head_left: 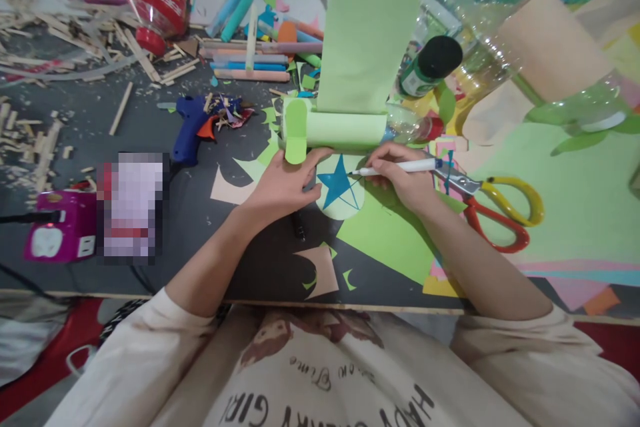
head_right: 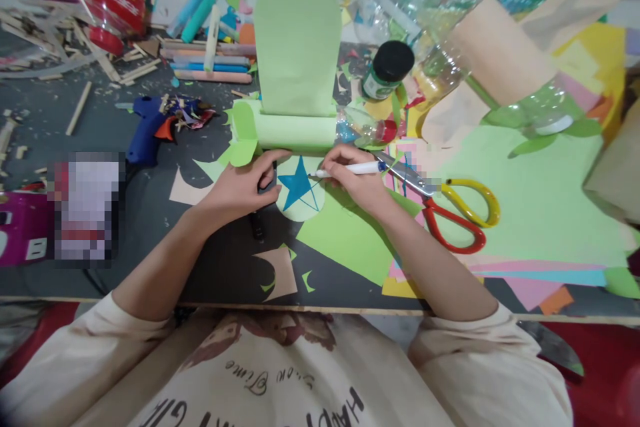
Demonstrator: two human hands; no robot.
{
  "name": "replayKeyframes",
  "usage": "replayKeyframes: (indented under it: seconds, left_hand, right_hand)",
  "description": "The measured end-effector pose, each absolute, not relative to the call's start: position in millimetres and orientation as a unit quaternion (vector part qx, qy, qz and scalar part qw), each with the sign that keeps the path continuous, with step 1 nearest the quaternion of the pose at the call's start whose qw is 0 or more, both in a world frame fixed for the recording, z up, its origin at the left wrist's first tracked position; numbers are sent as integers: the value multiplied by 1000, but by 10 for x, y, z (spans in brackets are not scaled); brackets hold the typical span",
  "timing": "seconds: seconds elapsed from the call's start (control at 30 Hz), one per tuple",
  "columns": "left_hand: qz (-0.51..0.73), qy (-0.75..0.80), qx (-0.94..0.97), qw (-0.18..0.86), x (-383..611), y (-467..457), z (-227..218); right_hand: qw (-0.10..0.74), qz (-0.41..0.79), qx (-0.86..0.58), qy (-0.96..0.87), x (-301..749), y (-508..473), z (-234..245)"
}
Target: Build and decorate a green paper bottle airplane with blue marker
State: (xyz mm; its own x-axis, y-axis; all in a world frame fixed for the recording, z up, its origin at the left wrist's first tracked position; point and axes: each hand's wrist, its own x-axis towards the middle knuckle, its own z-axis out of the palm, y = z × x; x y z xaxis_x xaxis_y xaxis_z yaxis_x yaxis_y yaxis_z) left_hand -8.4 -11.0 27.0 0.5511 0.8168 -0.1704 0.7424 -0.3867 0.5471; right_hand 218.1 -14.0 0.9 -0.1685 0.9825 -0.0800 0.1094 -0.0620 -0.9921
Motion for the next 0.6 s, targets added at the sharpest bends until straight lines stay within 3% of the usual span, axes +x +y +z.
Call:
replayKeyframes:
  seconds: [0.6]
  left_hand:
    - [47,473,834,282,-94,-116,271]
  right_hand:
    - [389,602,-476,-510,2149,-146,76]
